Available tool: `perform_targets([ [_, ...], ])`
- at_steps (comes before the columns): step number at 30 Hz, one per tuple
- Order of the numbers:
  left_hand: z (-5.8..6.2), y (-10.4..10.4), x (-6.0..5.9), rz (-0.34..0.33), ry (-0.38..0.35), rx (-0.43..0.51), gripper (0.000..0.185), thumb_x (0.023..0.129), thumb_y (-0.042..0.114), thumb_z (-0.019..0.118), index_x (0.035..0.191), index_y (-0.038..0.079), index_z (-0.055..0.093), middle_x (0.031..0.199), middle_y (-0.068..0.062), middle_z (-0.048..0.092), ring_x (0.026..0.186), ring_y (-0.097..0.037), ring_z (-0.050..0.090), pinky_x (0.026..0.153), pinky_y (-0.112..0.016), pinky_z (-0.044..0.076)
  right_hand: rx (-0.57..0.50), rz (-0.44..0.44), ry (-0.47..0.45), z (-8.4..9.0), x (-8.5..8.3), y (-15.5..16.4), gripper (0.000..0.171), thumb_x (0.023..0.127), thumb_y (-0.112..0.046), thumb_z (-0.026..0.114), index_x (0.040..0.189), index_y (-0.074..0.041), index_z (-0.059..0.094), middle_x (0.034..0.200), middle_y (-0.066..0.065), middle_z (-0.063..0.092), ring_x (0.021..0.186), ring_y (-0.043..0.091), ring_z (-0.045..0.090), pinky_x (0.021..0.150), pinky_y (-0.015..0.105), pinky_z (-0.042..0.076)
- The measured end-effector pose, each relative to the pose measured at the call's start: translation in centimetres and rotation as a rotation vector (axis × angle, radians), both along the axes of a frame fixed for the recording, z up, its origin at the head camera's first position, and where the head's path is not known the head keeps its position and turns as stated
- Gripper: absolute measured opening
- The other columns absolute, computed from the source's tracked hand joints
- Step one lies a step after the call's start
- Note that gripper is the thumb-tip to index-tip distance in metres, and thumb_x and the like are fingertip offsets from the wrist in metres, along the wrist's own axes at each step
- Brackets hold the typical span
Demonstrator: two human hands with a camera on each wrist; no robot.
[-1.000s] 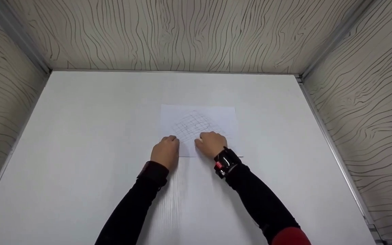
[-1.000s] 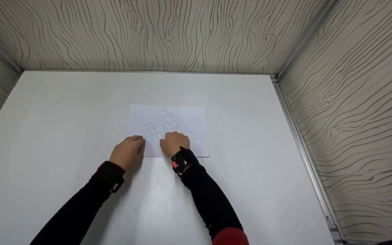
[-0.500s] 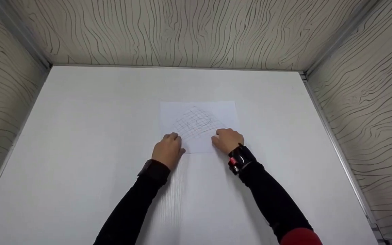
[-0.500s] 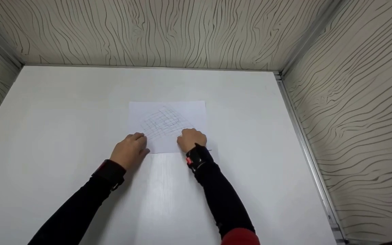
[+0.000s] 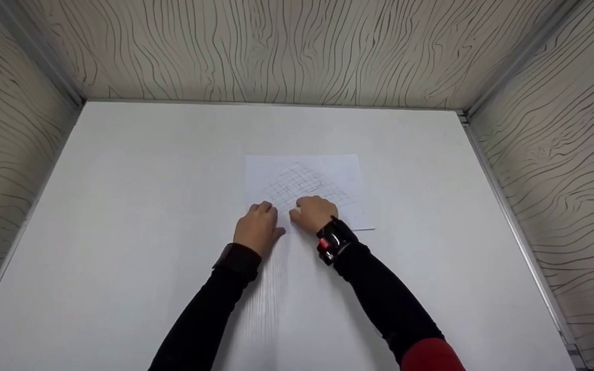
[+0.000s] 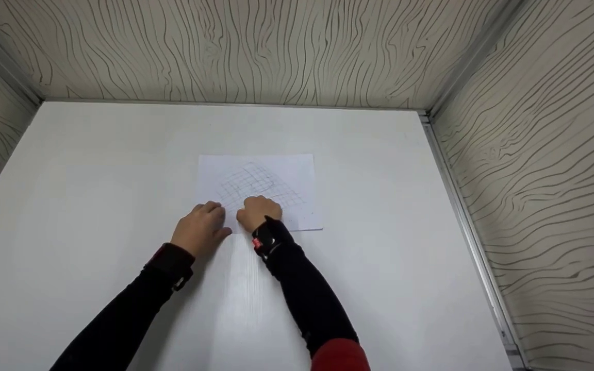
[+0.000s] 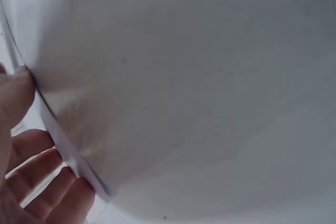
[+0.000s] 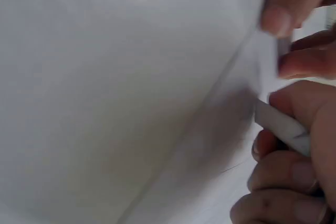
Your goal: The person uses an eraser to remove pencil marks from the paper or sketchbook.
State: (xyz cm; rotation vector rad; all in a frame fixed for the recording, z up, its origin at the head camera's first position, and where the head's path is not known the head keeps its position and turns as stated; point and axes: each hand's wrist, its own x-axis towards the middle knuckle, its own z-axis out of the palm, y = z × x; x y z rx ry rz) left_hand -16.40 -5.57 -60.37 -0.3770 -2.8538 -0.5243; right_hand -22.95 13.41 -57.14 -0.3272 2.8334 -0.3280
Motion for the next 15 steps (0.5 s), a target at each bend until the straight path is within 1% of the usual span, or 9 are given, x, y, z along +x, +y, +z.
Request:
perform_targets([
  [1,0.0,0.1,0.0,0.003,0.007,-0.011,0.039,0.093,0.033,0.102,0.106,0.004,0.079,0.120,-0.012,0.081,0.114,-0.035,0.080,0.078,-0.050,0.073,0.000,-0.023,-0.022,0.2,0.1,0.7,0.046,0.110,-0.041,0.066,0.136,-0.009,0.085,0.135,0.019,0.087,0.121,0.043,0.084,0.101,0.061,0.069],
  [3,0.2,0.3,0.2,0.015,0.018,-0.039,0.039,0.094,0.034,0.101,0.109,0.004,0.081,0.120,-0.012,0.082,0.114,-0.034,0.081,0.077,-0.048,0.074,-0.005,-0.066,-0.068,0.6,0.0,2.7,0.053,0.111,-0.043,0.065,0.148,-0.009,0.080,0.146,0.019,0.083,0.132,0.045,0.081,0.109,0.062,0.067],
  [4,0.4,0.4,0.3,0.023,0.021,-0.054,0.039,0.095,0.034,0.101,0.111,0.003,0.082,0.120,-0.012,0.082,0.115,-0.034,0.081,0.077,-0.047,0.074,-0.002,-0.083,-0.081,0.7,-0.1,3.9,0.055,0.111,-0.043,0.063,0.150,-0.008,0.079,0.149,0.020,0.082,0.136,0.046,0.079,0.111,0.063,0.066],
  [6,0.9,0.6,0.5,0.035,0.020,-0.071,0.040,0.096,0.033,0.100,0.114,0.002,0.083,0.120,-0.013,0.082,0.116,-0.034,0.082,0.079,-0.047,0.074,0.009,-0.117,-0.097,0.7,-0.5,6.2,0.058,0.111,-0.043,0.061,0.153,-0.006,0.076,0.152,0.022,0.080,0.138,0.047,0.077,0.113,0.064,0.065],
  [7,1.1,0.7,0.5,0.039,0.015,-0.068,0.039,0.096,0.032,0.100,0.115,0.002,0.083,0.121,-0.013,0.082,0.117,-0.035,0.082,0.080,-0.047,0.075,0.019,-0.128,-0.091,0.6,-0.7,7.3,0.058,0.111,-0.042,0.060,0.152,-0.004,0.077,0.150,0.023,0.080,0.136,0.048,0.078,0.112,0.064,0.065],
  [9,1.5,0.8,0.6,0.040,0.001,-0.059,0.039,0.096,0.030,0.100,0.116,0.000,0.083,0.122,-0.015,0.083,0.119,-0.036,0.082,0.083,-0.048,0.075,0.036,-0.143,-0.056,0.1,-1.1,9.0,0.054,0.110,-0.039,0.059,0.144,-0.002,0.080,0.141,0.025,0.083,0.125,0.048,0.081,0.106,0.063,0.067],
  [11,1.6,0.9,0.6,0.032,-0.008,-0.039,0.038,0.096,0.028,0.100,0.116,-0.001,0.084,0.121,-0.016,0.082,0.118,-0.038,0.081,0.084,-0.050,0.075,0.047,-0.151,-0.003,-0.3,-1.4,9.4,0.046,0.110,-0.036,0.060,0.129,-0.001,0.084,0.125,0.024,0.087,0.108,0.043,0.083,0.095,0.060,0.069],
  [13,1.5,0.8,0.6,0.023,-0.013,-0.028,0.037,0.096,0.027,0.100,0.114,-0.001,0.084,0.119,-0.016,0.082,0.116,-0.038,0.081,0.084,-0.050,0.075,0.045,-0.143,0.046,-0.7,-1.4,8.3,0.040,0.110,-0.036,0.063,0.114,-0.002,0.085,0.110,0.021,0.087,0.094,0.038,0.080,0.085,0.057,0.069],
  [15,1.3,0.8,0.5,0.017,-0.006,-0.023,0.035,0.095,0.026,0.101,0.110,0.001,0.083,0.116,-0.016,0.082,0.112,-0.037,0.081,0.082,-0.050,0.074,0.032,-0.111,0.068,-0.8,-1.0,5.7,0.038,0.111,-0.038,0.065,0.107,-0.005,0.084,0.103,0.017,0.086,0.089,0.035,0.078,0.082,0.054,0.067],
])
